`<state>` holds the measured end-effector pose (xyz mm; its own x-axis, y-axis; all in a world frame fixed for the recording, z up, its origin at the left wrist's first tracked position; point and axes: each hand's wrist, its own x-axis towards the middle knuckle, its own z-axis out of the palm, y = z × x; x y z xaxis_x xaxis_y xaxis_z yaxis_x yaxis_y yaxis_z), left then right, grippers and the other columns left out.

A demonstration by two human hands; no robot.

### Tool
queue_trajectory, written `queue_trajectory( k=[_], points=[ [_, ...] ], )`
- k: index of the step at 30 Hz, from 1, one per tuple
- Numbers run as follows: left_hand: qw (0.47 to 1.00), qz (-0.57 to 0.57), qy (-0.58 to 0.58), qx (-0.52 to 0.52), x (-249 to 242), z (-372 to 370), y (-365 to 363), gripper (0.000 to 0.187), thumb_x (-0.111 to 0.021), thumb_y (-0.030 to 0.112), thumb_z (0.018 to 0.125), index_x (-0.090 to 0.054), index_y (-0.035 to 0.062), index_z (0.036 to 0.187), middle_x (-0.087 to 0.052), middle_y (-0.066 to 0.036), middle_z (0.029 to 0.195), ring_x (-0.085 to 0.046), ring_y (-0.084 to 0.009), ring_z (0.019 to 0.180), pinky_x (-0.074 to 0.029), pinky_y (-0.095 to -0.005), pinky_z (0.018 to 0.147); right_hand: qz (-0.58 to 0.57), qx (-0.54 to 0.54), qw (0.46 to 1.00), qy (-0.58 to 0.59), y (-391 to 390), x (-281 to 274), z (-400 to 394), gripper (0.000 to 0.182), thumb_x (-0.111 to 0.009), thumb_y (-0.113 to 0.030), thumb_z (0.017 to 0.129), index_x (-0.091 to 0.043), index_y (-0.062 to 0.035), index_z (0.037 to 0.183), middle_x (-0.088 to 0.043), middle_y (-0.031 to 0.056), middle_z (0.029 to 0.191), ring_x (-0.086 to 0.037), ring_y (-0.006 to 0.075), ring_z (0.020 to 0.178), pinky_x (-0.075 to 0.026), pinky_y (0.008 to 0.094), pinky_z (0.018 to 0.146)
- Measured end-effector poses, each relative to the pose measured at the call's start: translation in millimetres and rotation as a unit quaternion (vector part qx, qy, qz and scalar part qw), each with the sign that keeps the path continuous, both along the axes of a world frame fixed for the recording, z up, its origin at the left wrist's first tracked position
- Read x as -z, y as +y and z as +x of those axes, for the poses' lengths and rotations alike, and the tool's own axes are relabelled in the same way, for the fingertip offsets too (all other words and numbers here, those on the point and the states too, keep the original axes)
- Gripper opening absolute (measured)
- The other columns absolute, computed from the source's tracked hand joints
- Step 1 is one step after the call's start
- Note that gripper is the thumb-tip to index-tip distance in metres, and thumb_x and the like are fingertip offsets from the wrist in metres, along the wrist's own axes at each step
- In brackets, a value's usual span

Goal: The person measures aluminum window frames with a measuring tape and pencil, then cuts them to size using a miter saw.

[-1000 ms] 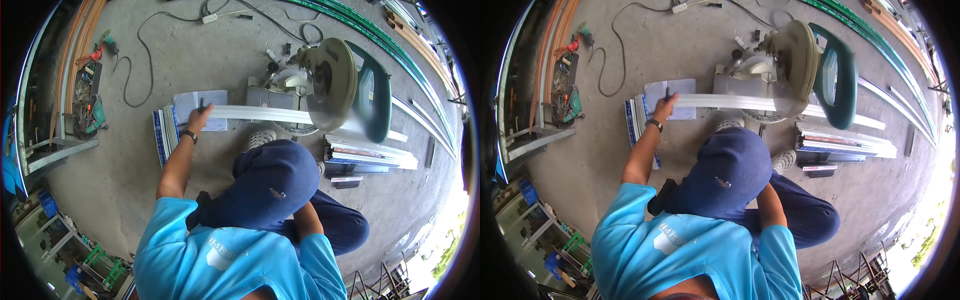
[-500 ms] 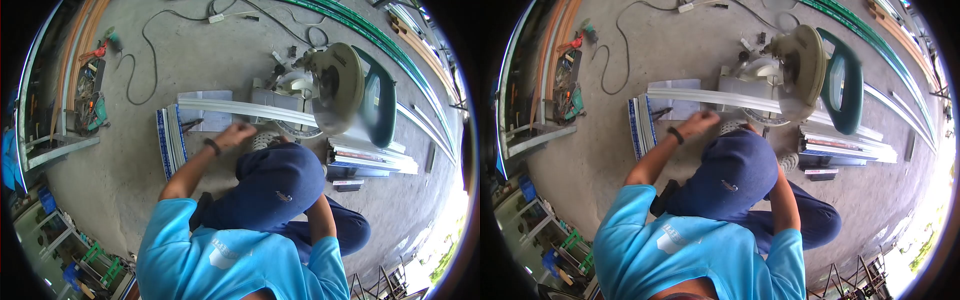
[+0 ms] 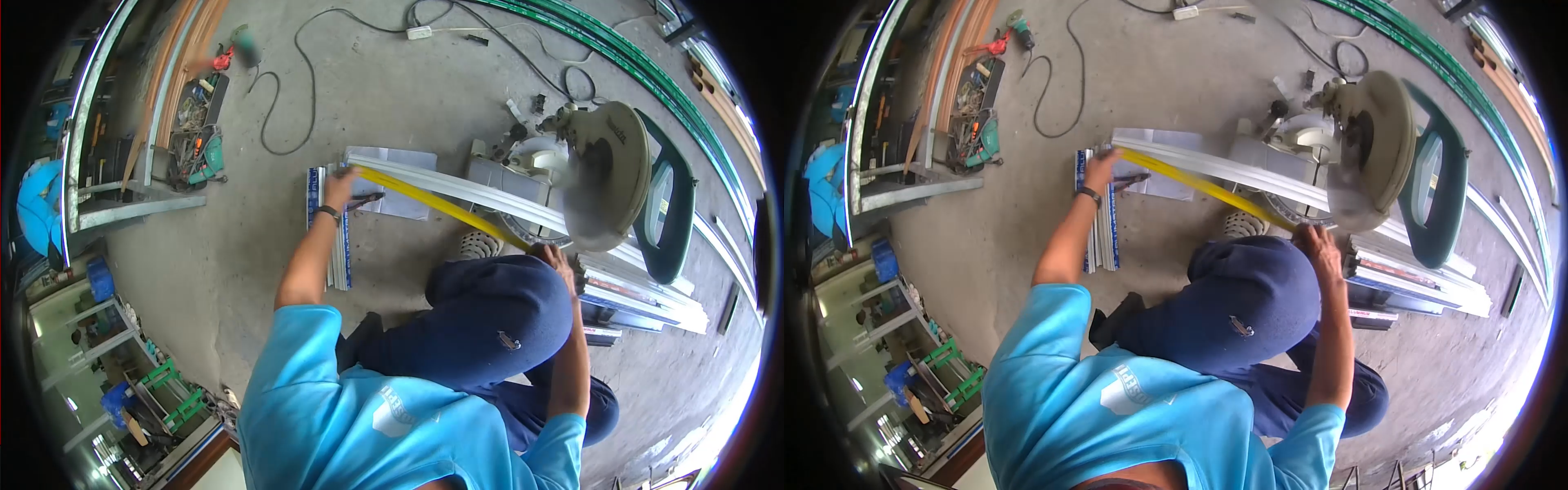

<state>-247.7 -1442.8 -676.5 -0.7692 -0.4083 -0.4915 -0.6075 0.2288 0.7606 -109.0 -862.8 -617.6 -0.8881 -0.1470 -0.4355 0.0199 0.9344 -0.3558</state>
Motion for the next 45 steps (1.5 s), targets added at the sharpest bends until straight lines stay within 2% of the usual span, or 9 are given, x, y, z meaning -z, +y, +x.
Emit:
queue_trajectory(
  k=[3,7,10,16,20,23,27,30,45],
  points=[
    [0.986,-0.155,0.010,-0.055,27,-16,-61,0.067,-0.082,0.051,0.083,-0.073,-0.0115,0.104,-0.074,-0.031,0.103,-0.073,-0.0376,0.095,-0.055,-0.0426,0.084,-0.016,-0.012,0.992,0.124,5,-32,-11,0.054,-0.072,-0.020,0.082,-0.059,-0.0237,0.134,-0.060,0.0114,0.120,-0.059,0.0390,0.110,-0.056,0.0502,0.086],
    [0.975,-0.218,-0.033,0.040,63,-38,-54,0.072,-0.083,0.056,0.080,-0.072,-0.0106,0.105,-0.071,-0.034,0.107,-0.070,-0.0449,0.103,-0.054,-0.0471,0.090,0.046,0.040,0.997,0.054,15,-42,-36,0.047,-0.071,-0.023,0.083,-0.064,-0.0187,0.129,-0.070,0.0171,0.105,-0.067,0.0383,0.100,-0.054,0.0507,0.086],
    [0.948,-0.290,0.091,0.095,49,-37,-21,0.056,-0.084,0.048,0.083,-0.072,-0.0030,0.103,-0.074,-0.016,0.091,-0.067,-0.0236,0.081,-0.054,-0.0389,0.075,0.070,0.002,0.983,0.168,32,-17,-35,0.031,-0.069,-0.025,0.085,-0.069,-0.0117,0.113,-0.071,0.0173,0.102,-0.068,0.0384,0.096,-0.054,0.0507,0.086],
    [0.955,-0.091,0.171,0.225,-20,-45,94,0.058,-0.066,0.051,0.097,-0.064,-0.0041,0.114,-0.071,-0.019,0.101,-0.069,-0.0317,0.088,-0.052,-0.0413,0.083,0.072,-0.023,0.978,0.193,36,-8,-45,0.023,-0.064,-0.024,0.087,-0.069,-0.0131,0.106,-0.072,0.0137,0.100,-0.070,0.0344,0.090,-0.058,0.0467,0.077],
    [0.946,0.047,0.082,0.311,-6,-56,167,0.056,-0.055,0.051,0.104,-0.066,-0.0036,0.106,-0.067,-0.013,0.083,-0.065,-0.0278,0.083,-0.051,-0.0406,0.081,0.066,-0.024,0.979,0.190,41,-3,-49,0.022,-0.062,-0.022,0.086,-0.069,-0.0135,0.105,-0.072,0.0139,0.097,-0.071,0.0351,0.090,-0.058,0.0475,0.076],
    [0.921,0.053,0.162,0.351,-14,-59,221,0.040,-0.060,0.043,0.104,-0.066,0.0044,0.097,-0.056,0.004,0.074,-0.054,-0.0049,0.065,-0.044,-0.0253,0.057,0.055,-0.021,0.981,0.184,43,-4,-47,0.022,-0.062,-0.021,0.085,-0.069,-0.0135,0.105,-0.072,0.0138,0.094,-0.070,0.0358,0.089,-0.059,0.0480,0.075],
    [0.895,0.214,-0.038,0.390,-20,-65,247,0.032,-0.065,0.038,0.102,-0.068,0.0063,0.098,-0.067,0.000,0.087,-0.066,-0.0085,0.082,-0.052,-0.0236,0.066,0.053,-0.025,0.981,0.185,43,-2,-45,0.025,-0.063,-0.020,0.084,-0.069,-0.0131,0.107,-0.072,0.0146,0.099,-0.069,0.0366,0.093,-0.059,0.0481,0.076],
    [0.891,0.302,0.008,0.339,-21,-52,269,0.026,-0.067,0.032,0.102,-0.068,0.0062,0.099,-0.069,-0.001,0.085,-0.070,-0.0109,0.084,-0.056,-0.0237,0.070,0.040,-0.013,0.986,0.163,42,-6,-45,0.027,-0.063,-0.018,0.083,-0.069,-0.0121,0.109,-0.070,0.0159,0.107,-0.066,0.0374,0.104,-0.059,0.0479,0.081],
    [0.850,0.045,0.158,0.501,-20,-46,303,0.025,-0.069,0.029,0.098,-0.068,0.0069,0.109,-0.074,-0.015,0.097,-0.073,-0.0310,0.092,-0.054,-0.0390,0.080,0.031,0.013,0.994,0.100,45,1,-41,0.038,-0.062,-0.016,0.081,-0.067,-0.0075,0.118,-0.065,0.0201,0.124,-0.052,0.0442,0.128,-0.059,0.0495,0.093]
  ],
)
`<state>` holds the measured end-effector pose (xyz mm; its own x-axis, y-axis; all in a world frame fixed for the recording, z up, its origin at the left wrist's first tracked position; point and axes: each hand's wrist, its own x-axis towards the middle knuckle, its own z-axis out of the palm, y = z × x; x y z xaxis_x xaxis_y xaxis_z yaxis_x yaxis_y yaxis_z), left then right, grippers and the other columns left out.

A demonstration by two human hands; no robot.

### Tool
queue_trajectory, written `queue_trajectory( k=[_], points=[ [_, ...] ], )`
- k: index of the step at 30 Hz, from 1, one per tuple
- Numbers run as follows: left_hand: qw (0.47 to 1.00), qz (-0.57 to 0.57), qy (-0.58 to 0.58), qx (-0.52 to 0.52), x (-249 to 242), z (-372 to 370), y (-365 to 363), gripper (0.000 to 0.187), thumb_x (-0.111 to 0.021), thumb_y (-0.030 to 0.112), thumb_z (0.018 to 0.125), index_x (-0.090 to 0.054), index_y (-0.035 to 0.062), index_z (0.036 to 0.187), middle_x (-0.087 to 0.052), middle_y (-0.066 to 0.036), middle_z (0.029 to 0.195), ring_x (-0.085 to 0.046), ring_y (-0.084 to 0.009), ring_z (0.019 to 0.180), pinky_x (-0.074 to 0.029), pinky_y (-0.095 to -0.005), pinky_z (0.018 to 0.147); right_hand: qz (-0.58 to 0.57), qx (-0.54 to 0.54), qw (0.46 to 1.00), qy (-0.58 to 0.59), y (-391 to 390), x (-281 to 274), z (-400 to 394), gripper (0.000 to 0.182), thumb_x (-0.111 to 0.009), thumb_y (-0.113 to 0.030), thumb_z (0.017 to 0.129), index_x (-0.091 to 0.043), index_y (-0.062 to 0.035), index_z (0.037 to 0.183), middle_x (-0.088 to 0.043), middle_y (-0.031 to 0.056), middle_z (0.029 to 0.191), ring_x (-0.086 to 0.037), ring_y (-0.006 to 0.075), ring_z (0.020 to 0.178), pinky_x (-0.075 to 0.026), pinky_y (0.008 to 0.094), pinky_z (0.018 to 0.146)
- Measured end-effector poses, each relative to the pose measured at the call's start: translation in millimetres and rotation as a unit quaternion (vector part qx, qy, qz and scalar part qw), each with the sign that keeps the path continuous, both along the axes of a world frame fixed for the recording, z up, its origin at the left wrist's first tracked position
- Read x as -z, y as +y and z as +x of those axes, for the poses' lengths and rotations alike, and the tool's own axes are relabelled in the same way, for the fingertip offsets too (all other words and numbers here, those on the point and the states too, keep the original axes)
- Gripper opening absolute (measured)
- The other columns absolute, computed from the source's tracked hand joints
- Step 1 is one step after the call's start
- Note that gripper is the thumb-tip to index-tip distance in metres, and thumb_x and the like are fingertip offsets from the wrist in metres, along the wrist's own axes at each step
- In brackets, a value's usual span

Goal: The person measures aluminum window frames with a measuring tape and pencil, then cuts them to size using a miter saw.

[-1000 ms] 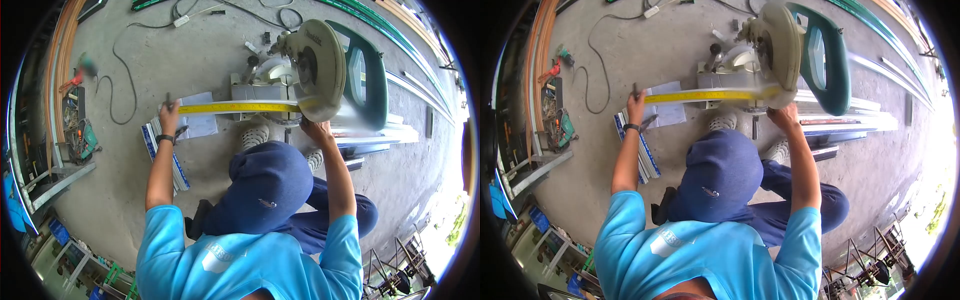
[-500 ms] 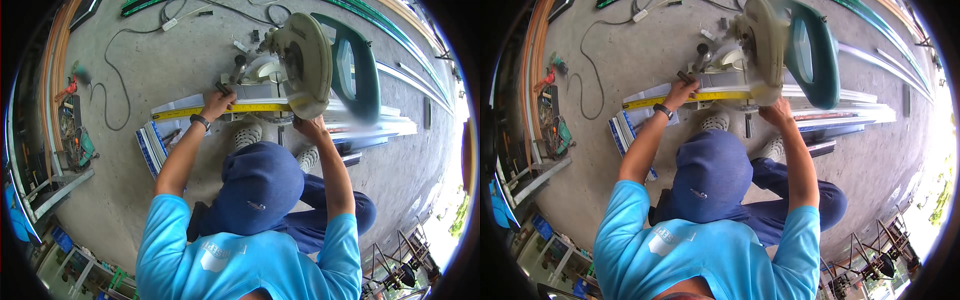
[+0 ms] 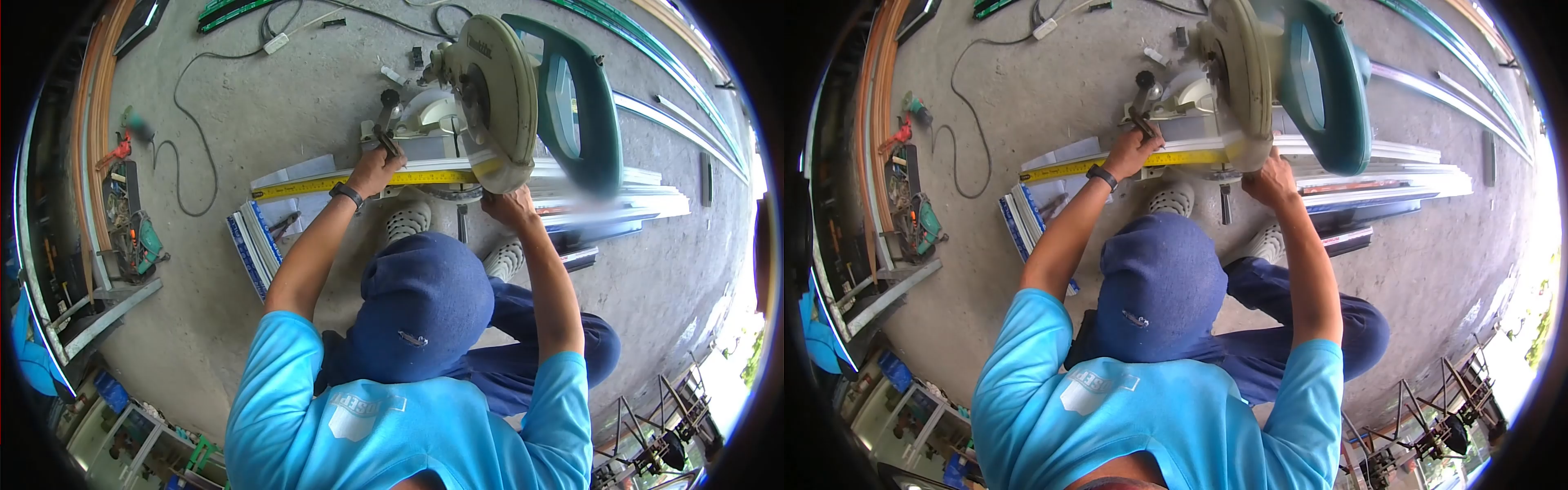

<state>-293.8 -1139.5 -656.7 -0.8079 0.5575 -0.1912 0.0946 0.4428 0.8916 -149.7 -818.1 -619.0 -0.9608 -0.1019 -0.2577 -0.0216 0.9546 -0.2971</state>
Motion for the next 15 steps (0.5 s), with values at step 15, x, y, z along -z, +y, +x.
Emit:
queue_trajectory(
  k=[15],
  points=[
    [0.999,-0.019,0.045,0.003,-1,3,0,0.023,-0.070,0.024,0.096,-0.065,0.0033,0.103,-0.072,-0.018,0.092,-0.071,-0.0385,0.091,-0.054,-0.0419,0.078,0.028,-0.006,0.999,-0.033,-2,1,-3,0.048,-0.063,-0.016,0.082,-0.062,-0.0078,0.130,-0.061,0.0210,0.133,-0.051,0.0447,0.130,-0.058,0.0487,0.096]
  ],
)
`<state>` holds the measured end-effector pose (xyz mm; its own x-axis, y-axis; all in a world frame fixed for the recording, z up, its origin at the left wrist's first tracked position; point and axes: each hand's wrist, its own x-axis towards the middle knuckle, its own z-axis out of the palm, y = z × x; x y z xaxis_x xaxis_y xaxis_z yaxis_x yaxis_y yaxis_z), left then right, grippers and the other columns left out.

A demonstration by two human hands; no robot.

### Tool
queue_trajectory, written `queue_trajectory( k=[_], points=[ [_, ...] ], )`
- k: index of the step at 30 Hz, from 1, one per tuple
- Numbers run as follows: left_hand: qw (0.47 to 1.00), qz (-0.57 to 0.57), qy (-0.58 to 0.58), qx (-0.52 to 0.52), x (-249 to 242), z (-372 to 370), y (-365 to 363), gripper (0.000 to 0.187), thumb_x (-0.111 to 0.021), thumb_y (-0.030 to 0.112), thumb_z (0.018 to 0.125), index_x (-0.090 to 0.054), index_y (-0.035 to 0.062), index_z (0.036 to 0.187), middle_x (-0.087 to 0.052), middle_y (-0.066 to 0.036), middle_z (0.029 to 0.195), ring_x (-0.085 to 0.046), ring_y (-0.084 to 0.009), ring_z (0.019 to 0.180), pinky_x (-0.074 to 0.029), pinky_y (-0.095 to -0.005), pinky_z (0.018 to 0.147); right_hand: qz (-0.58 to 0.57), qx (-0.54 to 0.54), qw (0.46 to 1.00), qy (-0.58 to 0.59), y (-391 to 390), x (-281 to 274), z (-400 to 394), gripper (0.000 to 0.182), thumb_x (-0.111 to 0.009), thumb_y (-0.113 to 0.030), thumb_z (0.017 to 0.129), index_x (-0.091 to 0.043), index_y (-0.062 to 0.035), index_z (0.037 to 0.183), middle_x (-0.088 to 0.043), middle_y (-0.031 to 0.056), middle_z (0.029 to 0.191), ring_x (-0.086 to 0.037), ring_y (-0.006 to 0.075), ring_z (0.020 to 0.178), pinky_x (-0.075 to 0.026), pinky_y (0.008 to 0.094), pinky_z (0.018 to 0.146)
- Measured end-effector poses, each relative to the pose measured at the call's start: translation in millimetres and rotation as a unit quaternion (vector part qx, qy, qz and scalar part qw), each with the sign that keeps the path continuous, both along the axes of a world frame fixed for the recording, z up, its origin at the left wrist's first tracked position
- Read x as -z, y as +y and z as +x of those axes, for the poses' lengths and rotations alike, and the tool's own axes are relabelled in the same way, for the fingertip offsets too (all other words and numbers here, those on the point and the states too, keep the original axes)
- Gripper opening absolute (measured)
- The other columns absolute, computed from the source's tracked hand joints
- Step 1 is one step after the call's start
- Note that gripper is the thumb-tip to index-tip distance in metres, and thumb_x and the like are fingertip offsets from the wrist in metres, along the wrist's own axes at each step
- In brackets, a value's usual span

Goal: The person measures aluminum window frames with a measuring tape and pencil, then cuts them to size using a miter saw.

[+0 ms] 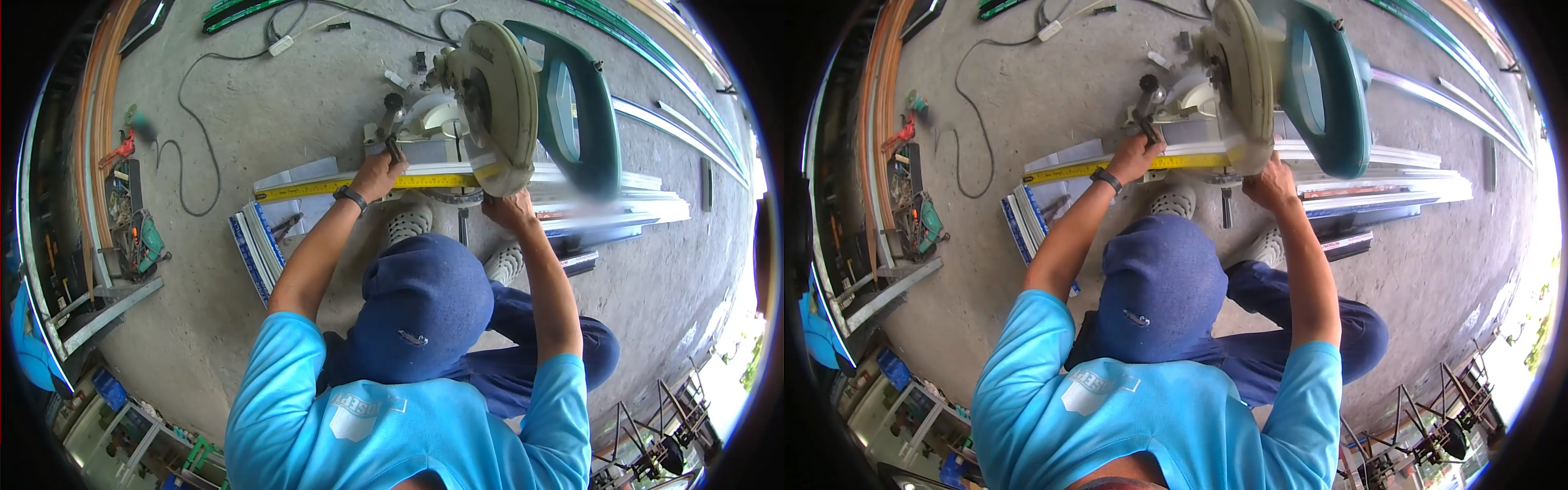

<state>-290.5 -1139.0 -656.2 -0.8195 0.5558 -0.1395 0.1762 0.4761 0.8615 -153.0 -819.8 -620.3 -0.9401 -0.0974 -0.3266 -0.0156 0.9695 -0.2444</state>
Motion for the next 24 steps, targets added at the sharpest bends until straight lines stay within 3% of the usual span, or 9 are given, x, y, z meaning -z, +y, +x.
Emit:
queue_trajectory(
  k=[6,9,12,15,18,19,22,24],
  points=[
    [0.999,-0.003,0.053,0.014,14,6,0,0.018,-0.068,0.022,0.097,-0.065,0.0050,0.104,-0.072,-0.019,0.093,-0.070,-0.0416,0.088,-0.054,-0.0442,0.074,-0.004,0.010,1.000,-0.027,-1,-3,-1,0.040,-0.063,-0.015,0.082,-0.066,-0.0074,0.122,-0.062,0.0203,0.132,-0.053,0.0441,0.128,-0.058,0.0496,0.094],
    [0.992,0.023,0.125,-0.006,19,15,2,0.022,-0.068,0.025,0.097,-0.060,0.0058,0.105,-0.070,-0.023,0.088,-0.068,-0.0451,0.086,-0.052,-0.0522,0.073,0.006,0.018,1.000,0.004,-5,-2,0,0.037,-0.063,-0.015,0.083,-0.068,-0.0074,0.118,-0.063,0.0198,0.128,-0.056,0.0430,0.123,-0.059,0.0501,0.092],
    [0.984,0.038,0.169,-0.040,26,20,4,0.021,-0.068,0.024,0.097,-0.061,0.0056,0.105,-0.070,-0.023,0.090,-0.067,-0.0460,0.087,-0.052,-0.0522,0.073,-0.010,0.008,1.000,-0.004,-6,-2,3,0.038,-0.062,-0.016,0.083,-0.067,-0.0095,0.121,-0.063,0.0180,0.125,-0.057,0.0410,0.121,-0.059,0.0500,0.091],
    [0.990,0.001,0.124,-0.062,28,18,7,0.019,-0.065,0.021,0.100,-0.064,0.0070,0.111,-0.071,-0.020,0.095,-0.068,-0.0415,0.091,-0.054,-0.0445,0.079,-0.002,0.024,1.000,-0.018,-13,-14,4,0.040,-0.062,-0.016,0.084,-0.067,-0.0155,0.123,-0.062,0.0164,0.127,-0.057,0.0394,0.121,-0.058,0.0506,0.092],
    [0.998,0.025,0.016,-0.060,19,11,-9,0.018,-0.063,0.022,0.101,-0.066,0.0060,0.110,-0.073,-0.016,0.101,-0.072,-0.0321,0.094,-0.054,-0.0406,0.082,-0.023,0.042,0.998,-0.043,-22,-36,6,0.041,-0.063,-0.019,0.083,-0.067,-0.0216,0.124,-0.061,0.0147,0.128,-0.057,0.0394,0.120,-0.057,0.0509,0.095],
    [0.994,0.061,0.035,-0.089,14,7,-17,0.018,-0.063,0.022,0.102,-0.067,0.0056,0.109,-0.072,-0.013,0.103,-0.070,-0.0277,0.096,-0.053,-0.0384,0.083,-0.046,0.045,0.998,-0.011,-22,-28,12,0.042,-0.065,-0.021,0.083,-0.066,-0.0246,0.124,-0.061,0.0147,0.129,-0.058,0.0398,0.119,-0.056,0.0508,0.096],
    [0.975,0.146,0.056,-0.161,-22,19,-65,0.018,-0.060,0.021,0.104,-0.067,0.0048,0.107,-0.069,-0.004,0.108,-0.065,-0.0162,0.099,-0.050,-0.0313,0.086,-0.140,-0.015,0.990,0.019,-37,-40,34,0.046,-0.064,-0.018,0.084,-0.058,-0.0154,0.130,-0.063,0.0180,0.122,-0.058,0.0419,0.118,-0.052,0.0489,0.099],
    [0.950,0.221,0.026,-0.219,-54,30,-101,0.014,-0.057,0.016,0.104,-0.064,0.0061,0.109,-0.065,-0.003,0.103,-0.059,-0.0133,0.096,-0.046,-0.0262,0.090,-0.195,0.004,0.981,-0.012,-55,-37,48,0.051,-0.064,-0.019,0.088,-0.052,-0.0105,0.137,-0.062,0.0200,0.127,-0.057,0.0412,0.122,-0.049,0.0480,0.104]
  ],
)
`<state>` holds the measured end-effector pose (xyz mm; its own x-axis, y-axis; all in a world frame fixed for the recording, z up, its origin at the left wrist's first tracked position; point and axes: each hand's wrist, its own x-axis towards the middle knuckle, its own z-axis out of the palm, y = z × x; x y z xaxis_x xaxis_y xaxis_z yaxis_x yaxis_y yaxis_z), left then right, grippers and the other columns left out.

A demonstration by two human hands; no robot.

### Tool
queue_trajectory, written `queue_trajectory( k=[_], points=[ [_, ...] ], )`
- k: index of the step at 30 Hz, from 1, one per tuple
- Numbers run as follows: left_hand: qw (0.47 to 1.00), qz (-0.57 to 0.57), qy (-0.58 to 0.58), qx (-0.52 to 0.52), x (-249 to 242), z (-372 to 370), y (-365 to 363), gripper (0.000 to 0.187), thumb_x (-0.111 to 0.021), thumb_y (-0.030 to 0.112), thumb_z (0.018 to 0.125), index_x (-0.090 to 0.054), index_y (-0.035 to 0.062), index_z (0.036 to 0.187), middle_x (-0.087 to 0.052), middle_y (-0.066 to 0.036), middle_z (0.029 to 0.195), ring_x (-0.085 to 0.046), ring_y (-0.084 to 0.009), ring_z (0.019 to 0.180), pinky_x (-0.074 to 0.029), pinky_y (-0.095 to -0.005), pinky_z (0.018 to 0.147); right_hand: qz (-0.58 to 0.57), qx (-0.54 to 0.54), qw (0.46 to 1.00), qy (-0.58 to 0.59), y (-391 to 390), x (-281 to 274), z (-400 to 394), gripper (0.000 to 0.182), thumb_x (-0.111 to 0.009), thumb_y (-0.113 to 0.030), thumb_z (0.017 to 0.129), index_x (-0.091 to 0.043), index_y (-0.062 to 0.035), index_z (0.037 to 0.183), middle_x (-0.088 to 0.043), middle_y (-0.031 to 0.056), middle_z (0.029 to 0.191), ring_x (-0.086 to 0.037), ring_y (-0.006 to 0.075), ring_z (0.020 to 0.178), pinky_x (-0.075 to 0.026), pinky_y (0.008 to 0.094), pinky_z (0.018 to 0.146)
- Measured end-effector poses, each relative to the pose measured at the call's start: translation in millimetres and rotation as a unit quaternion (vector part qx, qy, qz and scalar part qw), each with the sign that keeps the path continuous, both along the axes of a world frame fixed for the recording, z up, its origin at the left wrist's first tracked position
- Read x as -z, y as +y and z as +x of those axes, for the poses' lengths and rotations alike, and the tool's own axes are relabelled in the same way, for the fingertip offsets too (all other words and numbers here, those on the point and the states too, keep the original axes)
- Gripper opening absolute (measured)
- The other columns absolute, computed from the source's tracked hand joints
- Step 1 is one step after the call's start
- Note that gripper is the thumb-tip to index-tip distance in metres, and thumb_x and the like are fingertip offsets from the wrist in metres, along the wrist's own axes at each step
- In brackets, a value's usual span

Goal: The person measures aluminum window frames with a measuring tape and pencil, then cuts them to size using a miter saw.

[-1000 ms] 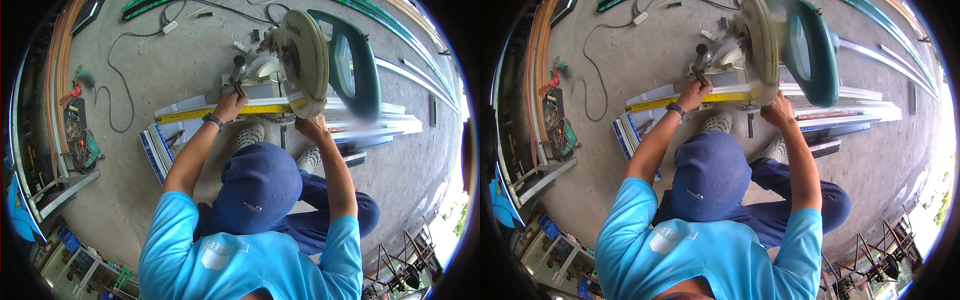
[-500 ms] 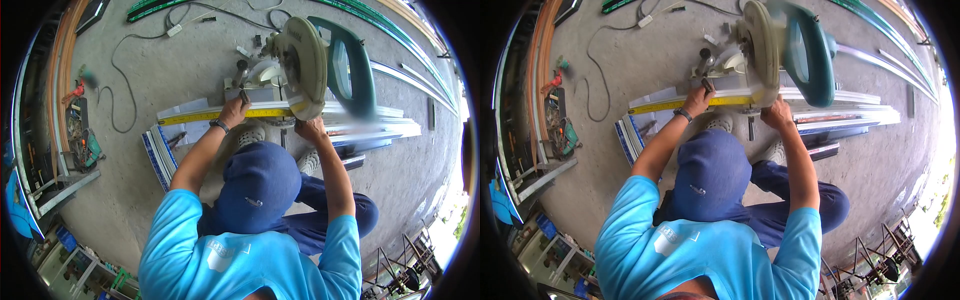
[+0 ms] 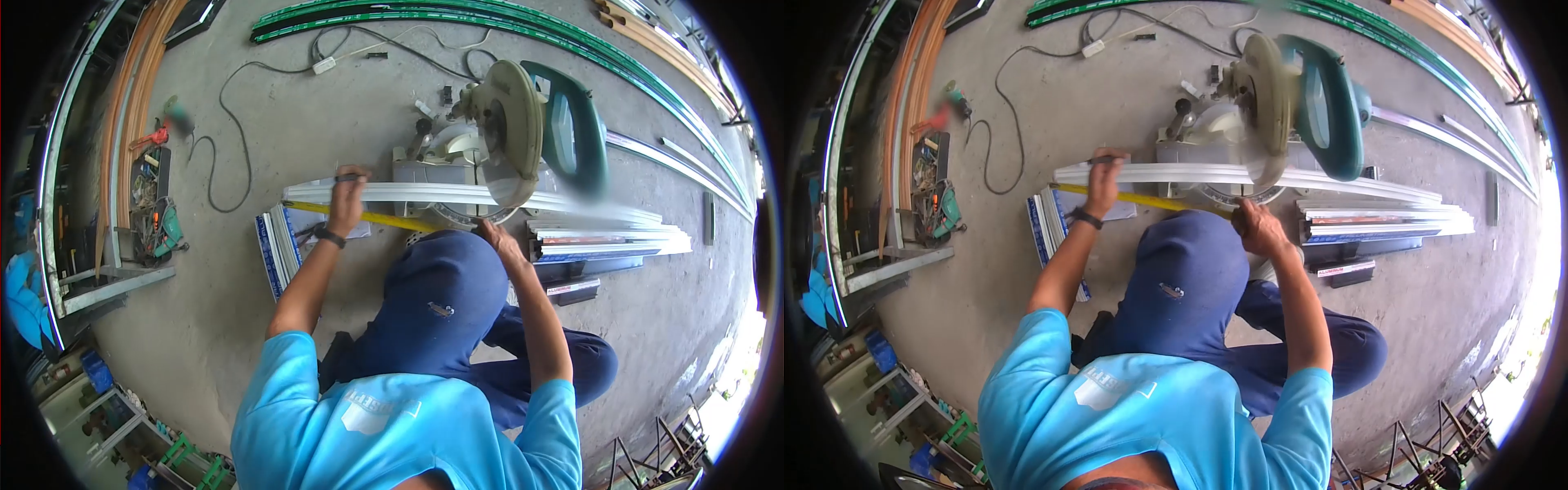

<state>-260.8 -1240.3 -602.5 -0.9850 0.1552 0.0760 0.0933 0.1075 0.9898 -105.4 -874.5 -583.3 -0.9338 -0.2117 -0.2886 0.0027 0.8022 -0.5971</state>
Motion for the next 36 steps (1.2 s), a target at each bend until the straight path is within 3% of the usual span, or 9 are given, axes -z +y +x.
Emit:
queue_trajectory(
  k=[7,11,16,21,23,27,29,33,36],
  points=[
    [0.983,-0.158,0.052,-0.075,-3,-10,-105,0.019,-0.060,0.017,0.094,-0.054,0.0012,0.103,-0.058,-0.011,0.083,-0.057,-0.0235,0.074,-0.048,-0.0366,0.073,-0.126,-0.026,0.991,-0.026,-30,19,51,0.051,-0.062,-0.023,0.094,-0.051,-0.0073,0.141,-0.063,0.0225,0.132,-0.062,0.0394,0.118,-0.051,0.0473,0.100],
    [0.920,-0.389,-0.034,0.010,10,-22,-93,0.075,-0.088,0.044,0.073,-0.053,0.0010,0.124,-0.065,-0.015,0.093,-0.064,-0.0291,0.088,-0.052,-0.0417,0.081,-0.070,-0.068,0.993,-0.069,-34,16,61,0.049,-0.062,-0.023,0.094,-0.053,-0.0061,0.140,-0.064,0.0227,0.130,-0.064,0.0389,0.114,-0.052,0.0469,0.097],
    [0.811,-0.566,-0.037,0.143,44,-54,-91,0.081,-0.090,0.058,0.063,-0.067,0.0053,0.120,-0.073,-0.022,0.111,-0.070,-0.0386,0.106,-0.056,-0.0473,0.090,-0.022,-0.124,0.985,-0.118,-29,-2,62,0.047,-0.063,-0.023,0.094,-0.056,-0.0045,0.137,-0.066,0.0229,0.127,-0.067,0.0383,0.110,-0.054,0.0463,0.094],
    [0.826,-0.550,-0.022,0.121,45,-44,-51,0.080,-0.088,0.063,0.062,-0.071,0.0078,0.117,-0.074,-0.020,0.108,-0.071,-0.0372,0.103,-0.056,-0.0476,0.088,-0.028,-0.133,0.982,-0.132,-8,-92,38,0.045,-0.063,-0.023,0.095,-0.059,-0.0029,0.135,-0.068,0.0230,0.125,-0.070,0.0377,0.106,-0.056,0.0457,0.091],
    [0.835,-0.535,-0.027,0.125,46,-43,-27,0.079,-0.087,0.064,0.063,-0.071,0.0084,0.117,-0.074,-0.020,0.107,-0.071,-0.0369,0.102,-0.056,-0.0481,0.087,-0.096,0.021,0.976,-0.193,-6,-191,2,0.039,-0.071,-0.011,0.092,-0.061,-0.0012,0.128,-0.075,0.0177,0.107,-0.074,0.0308,0.099,-0.058,0.0400,0.085],
    [0.849,-0.511,-0.024,0.131,51,-52,18,0.076,-0.085,0.067,0.064,-0.073,0.0080,0.111,-0.075,-0.019,0.102,-0.072,-0.0371,0.097,-0.056,-0.0479,0.084,-0.217,0.269,0.926,0.154,17,-313,-31,0.027,-0.067,-0.013,0.100,-0.064,0.0005,0.122,-0.066,0.0032,0.085,-0.059,0.0098,0.074,-0.050,0.0264,0.069],
    [0.850,-0.510,-0.013,0.132,56,-59,29,0.074,-0.085,0.067,0.064,-0.073,0.0081,0.108,-0.075,-0.019,0.100,-0.072,-0.0373,0.096,-0.056,-0.0478,0.083,-0.048,0.315,0.891,0.323,22,-349,-69,0.033,-0.067,-0.027,0.102,-0.064,-0.0004,0.121,-0.067,0.0027,0.093,-0.059,0.0089,0.079,-0.048,0.0256,0.069],
    [0.839,-0.530,0.007,0.123,52,-59,36,0.068,-0.086,0.063,0.066,-0.073,0.0091,0.106,-0.075,-0.017,0.098,-0.072,-0.0369,0.094,-0.056,-0.0482,0.081,0.048,0.317,0.890,0.324,56,-318,-137,0.078,-0.070,-0.054,0.095,-0.043,-0.0055,0.150,-0.060,0.0234,0.132,-0.061,0.0314,0.118,-0.053,0.0437,0.094],
    [0.860,-0.497,0.056,0.105,59,-51,36,0.062,-0.086,0.058,0.069,-0.073,0.0100,0.106,-0.076,-0.015,0.099,-0.072,-0.0362,0.094,-0.056,-0.0487,0.081,0.180,0.291,0.901,0.267,51,-265,-152,0.072,-0.065,-0.054,0.099,-0.048,0.0005,0.143,-0.062,0.0273,0.128,-0.063,0.0344,0.112,-0.053,0.0453,0.093]
  ],
)
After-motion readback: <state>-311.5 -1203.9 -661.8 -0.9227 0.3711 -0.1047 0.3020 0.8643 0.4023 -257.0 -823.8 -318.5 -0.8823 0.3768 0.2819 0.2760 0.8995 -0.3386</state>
